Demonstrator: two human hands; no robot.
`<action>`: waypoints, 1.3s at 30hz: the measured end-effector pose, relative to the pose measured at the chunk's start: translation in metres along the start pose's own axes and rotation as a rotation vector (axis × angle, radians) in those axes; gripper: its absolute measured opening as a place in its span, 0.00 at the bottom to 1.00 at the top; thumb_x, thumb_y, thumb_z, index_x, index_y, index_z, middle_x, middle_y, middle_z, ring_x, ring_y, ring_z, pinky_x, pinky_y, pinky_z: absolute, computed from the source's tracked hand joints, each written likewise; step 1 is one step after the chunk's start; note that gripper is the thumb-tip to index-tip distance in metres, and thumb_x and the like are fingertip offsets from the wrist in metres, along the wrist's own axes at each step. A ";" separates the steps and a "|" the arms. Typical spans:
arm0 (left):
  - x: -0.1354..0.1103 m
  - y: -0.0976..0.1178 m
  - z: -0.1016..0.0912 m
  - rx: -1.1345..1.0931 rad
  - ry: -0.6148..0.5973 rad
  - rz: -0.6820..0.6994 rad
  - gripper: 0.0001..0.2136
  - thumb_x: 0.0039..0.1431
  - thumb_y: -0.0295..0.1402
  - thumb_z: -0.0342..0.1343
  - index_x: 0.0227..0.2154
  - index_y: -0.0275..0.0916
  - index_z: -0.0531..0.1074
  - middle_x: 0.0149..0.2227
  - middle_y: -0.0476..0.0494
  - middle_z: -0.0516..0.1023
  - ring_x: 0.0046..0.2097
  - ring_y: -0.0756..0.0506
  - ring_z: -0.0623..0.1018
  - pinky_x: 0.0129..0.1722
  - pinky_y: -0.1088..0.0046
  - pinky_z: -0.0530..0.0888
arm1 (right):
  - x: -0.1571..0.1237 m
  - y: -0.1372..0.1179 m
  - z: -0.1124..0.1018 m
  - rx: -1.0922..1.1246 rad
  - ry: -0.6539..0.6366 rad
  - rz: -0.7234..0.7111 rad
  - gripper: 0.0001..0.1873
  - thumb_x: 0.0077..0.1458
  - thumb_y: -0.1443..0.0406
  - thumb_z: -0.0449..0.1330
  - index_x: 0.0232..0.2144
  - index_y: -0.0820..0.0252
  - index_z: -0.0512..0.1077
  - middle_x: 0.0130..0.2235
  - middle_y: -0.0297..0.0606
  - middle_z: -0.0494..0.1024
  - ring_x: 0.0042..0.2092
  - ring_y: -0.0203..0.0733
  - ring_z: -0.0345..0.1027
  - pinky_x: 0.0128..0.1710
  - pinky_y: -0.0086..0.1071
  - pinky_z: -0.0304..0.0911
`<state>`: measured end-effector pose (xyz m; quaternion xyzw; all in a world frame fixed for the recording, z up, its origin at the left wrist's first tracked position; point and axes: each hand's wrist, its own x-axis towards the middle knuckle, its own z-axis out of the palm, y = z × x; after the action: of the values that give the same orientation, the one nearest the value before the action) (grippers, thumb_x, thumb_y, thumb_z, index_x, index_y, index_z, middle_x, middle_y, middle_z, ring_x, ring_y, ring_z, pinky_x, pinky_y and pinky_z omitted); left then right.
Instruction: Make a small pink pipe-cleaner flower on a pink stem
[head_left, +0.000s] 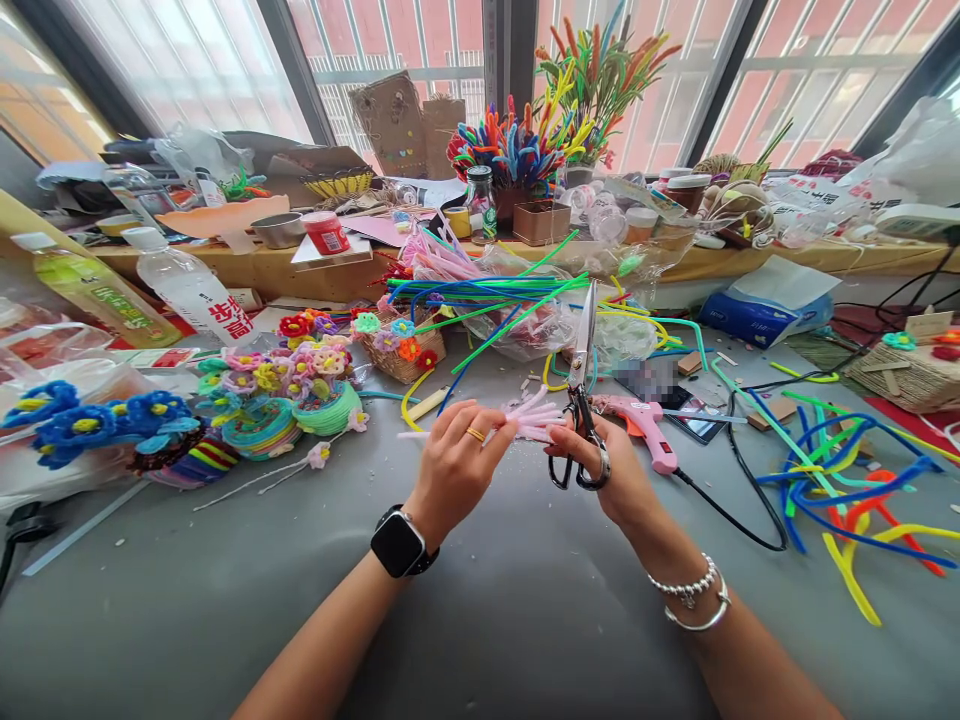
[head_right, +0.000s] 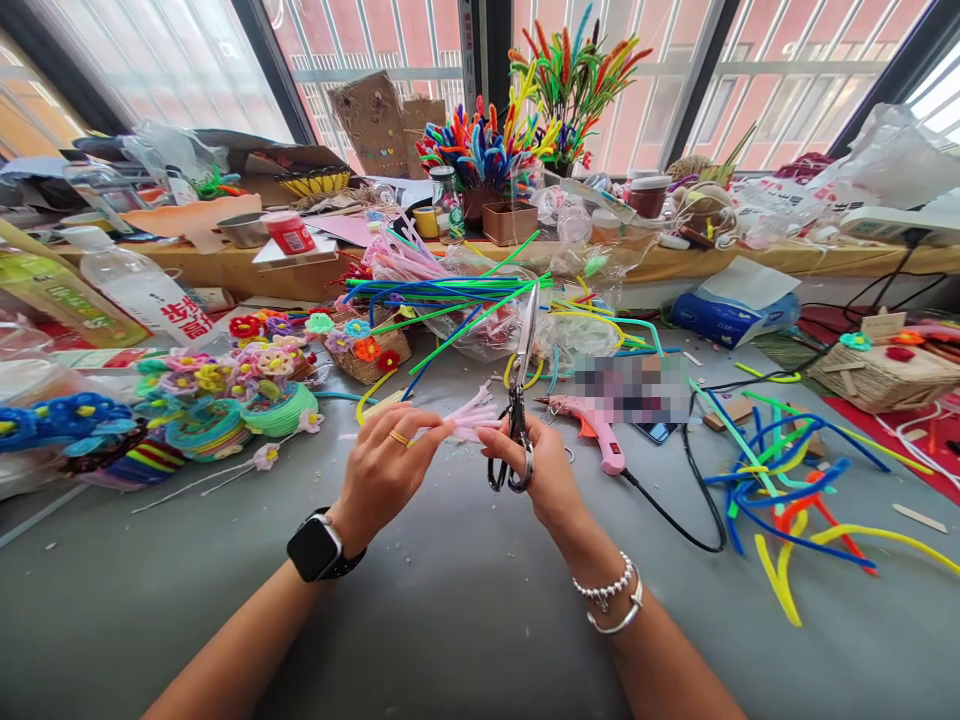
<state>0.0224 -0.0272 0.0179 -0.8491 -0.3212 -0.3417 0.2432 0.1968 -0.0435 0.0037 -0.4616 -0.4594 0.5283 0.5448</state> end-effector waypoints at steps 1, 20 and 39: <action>-0.001 0.000 0.000 0.021 0.025 0.035 0.08 0.52 0.23 0.51 0.34 0.38 0.71 0.31 0.47 0.75 0.34 0.47 0.70 0.40 0.68 0.65 | 0.000 -0.001 0.000 -0.001 0.019 0.005 0.13 0.40 0.60 0.64 0.23 0.60 0.63 0.23 0.29 0.68 0.26 0.34 0.67 0.28 0.28 0.60; 0.002 0.023 0.017 -1.456 -0.189 -1.013 0.17 0.58 0.41 0.41 0.42 0.34 0.67 0.42 0.39 0.73 0.45 0.45 0.72 0.44 0.68 0.68 | -0.003 0.003 0.006 0.036 0.075 -0.163 0.11 0.42 0.64 0.62 0.22 0.59 0.61 0.27 0.31 0.71 0.28 0.33 0.64 0.28 0.28 0.59; 0.017 0.003 0.021 -1.874 -0.945 -0.828 0.10 0.55 0.36 0.49 0.32 0.33 0.68 0.24 0.50 0.67 0.27 0.54 0.70 0.29 0.78 0.67 | 0.004 0.005 0.000 -0.037 0.070 -0.165 0.10 0.44 0.64 0.62 0.22 0.59 0.62 0.34 0.35 0.74 0.38 0.39 0.68 0.38 0.32 0.62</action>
<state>0.0427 -0.0096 0.0164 -0.5691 -0.2547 -0.1468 -0.7679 0.1962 -0.0390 -0.0012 -0.4502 -0.4861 0.4569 0.5935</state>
